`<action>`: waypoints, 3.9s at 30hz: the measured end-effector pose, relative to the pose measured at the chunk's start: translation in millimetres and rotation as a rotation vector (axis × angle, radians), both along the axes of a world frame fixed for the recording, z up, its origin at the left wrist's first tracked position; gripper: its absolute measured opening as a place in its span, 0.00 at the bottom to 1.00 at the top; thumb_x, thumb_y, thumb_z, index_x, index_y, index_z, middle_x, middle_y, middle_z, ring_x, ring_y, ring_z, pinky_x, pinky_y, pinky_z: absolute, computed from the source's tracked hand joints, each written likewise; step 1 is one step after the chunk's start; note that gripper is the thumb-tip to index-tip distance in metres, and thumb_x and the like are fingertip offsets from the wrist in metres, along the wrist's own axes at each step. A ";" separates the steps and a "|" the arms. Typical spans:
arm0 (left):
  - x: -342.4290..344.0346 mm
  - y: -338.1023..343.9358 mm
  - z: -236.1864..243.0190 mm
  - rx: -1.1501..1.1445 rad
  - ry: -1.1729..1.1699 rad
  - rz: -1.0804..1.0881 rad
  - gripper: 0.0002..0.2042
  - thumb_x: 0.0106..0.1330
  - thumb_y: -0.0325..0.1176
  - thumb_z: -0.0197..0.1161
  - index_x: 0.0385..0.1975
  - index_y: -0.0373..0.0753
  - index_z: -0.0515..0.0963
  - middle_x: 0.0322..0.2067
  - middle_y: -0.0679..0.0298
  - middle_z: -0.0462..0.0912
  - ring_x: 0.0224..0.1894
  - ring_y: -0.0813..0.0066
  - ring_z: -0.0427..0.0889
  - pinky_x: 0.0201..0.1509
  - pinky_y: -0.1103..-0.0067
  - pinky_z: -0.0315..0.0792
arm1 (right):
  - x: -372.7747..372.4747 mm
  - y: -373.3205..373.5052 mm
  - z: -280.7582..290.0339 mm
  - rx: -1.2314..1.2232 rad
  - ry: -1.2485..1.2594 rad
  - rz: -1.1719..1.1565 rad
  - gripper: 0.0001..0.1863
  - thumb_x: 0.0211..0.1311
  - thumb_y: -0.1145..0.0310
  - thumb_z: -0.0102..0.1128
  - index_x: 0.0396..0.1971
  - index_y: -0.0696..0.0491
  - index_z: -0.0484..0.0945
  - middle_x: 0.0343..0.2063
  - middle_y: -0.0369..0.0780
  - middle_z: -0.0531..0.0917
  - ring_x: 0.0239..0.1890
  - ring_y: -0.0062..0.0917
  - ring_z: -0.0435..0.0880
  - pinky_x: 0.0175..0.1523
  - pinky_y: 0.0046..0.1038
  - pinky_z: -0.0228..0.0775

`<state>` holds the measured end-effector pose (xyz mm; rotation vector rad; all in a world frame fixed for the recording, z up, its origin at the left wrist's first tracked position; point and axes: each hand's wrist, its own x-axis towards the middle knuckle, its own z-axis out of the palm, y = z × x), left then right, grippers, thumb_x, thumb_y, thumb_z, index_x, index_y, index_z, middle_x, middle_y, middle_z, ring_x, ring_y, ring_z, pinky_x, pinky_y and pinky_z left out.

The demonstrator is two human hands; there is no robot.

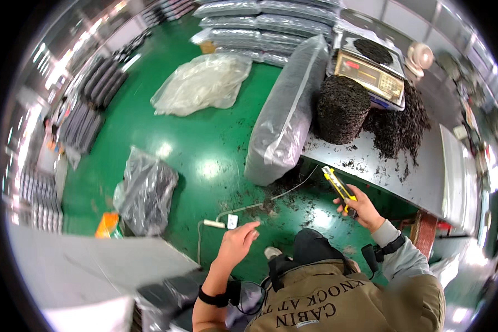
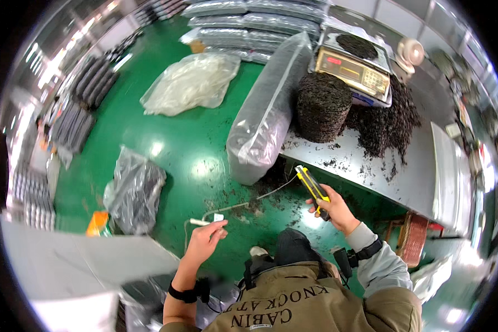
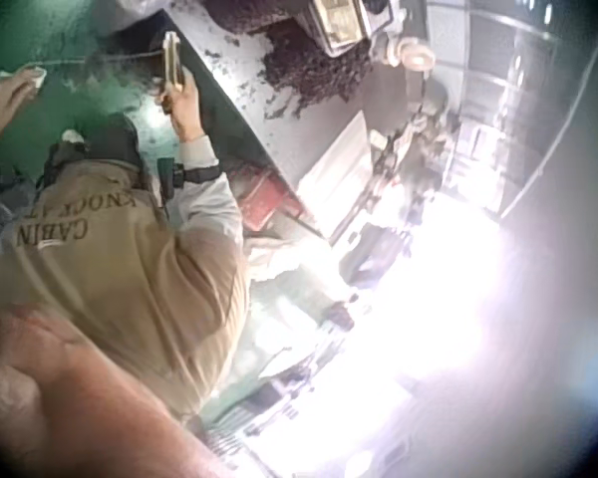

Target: The person walks through a warehouse carrying a plastic bag, then uses a yellow utility knife to open a large package of dark, round compressed seaweed cakes. They remove the cakes and place them one by one onto a digital scale to weigh them, stacking the weighed cakes on the table.

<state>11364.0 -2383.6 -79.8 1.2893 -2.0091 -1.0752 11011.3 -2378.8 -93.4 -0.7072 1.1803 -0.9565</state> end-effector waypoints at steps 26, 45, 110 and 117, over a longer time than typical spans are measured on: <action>-349.5 -571.3 -68.2 -0.409 -0.779 -0.515 0.19 0.54 0.47 0.54 0.28 0.33 0.77 0.32 0.51 0.78 0.37 0.56 0.77 0.39 0.69 0.72 | 33.7 -236.7 5.6 -0.089 0.177 -0.645 0.31 0.52 0.85 0.39 0.58 0.53 0.48 0.40 0.46 0.74 0.26 0.20 0.76 0.24 0.18 0.67; -242.5 -668.6 -102.4 0.083 -0.101 -0.521 0.15 0.56 0.35 0.54 0.11 0.33 0.71 0.09 0.62 0.73 0.09 0.75 0.73 0.16 0.79 0.67 | -18.3 -580.6 -11.1 -0.112 0.926 -0.584 0.26 0.51 0.79 0.46 0.54 0.50 0.61 0.20 0.39 0.75 0.17 0.17 0.75 0.23 0.20 0.68; -124.6 -762.0 -107.6 0.691 0.414 -0.474 0.14 0.59 0.31 0.54 0.11 0.36 0.69 0.12 0.68 0.71 0.08 0.84 0.65 0.11 0.88 0.58 | -95.3 -565.7 -112.8 -0.511 -0.571 -1.614 0.16 0.63 0.74 0.35 0.46 0.71 0.55 0.49 0.56 0.64 0.51 0.38 0.68 0.55 0.26 0.67; -120.4 -765.9 -110.5 0.715 0.413 -0.474 0.14 0.59 0.31 0.54 0.12 0.36 0.69 0.12 0.68 0.71 0.08 0.84 0.65 0.11 0.87 0.58 | -41.5 -606.5 -96.5 -0.200 0.027 -1.142 0.12 0.60 0.68 0.45 0.37 0.63 0.67 0.34 0.49 0.77 0.39 0.31 0.78 0.43 0.26 0.73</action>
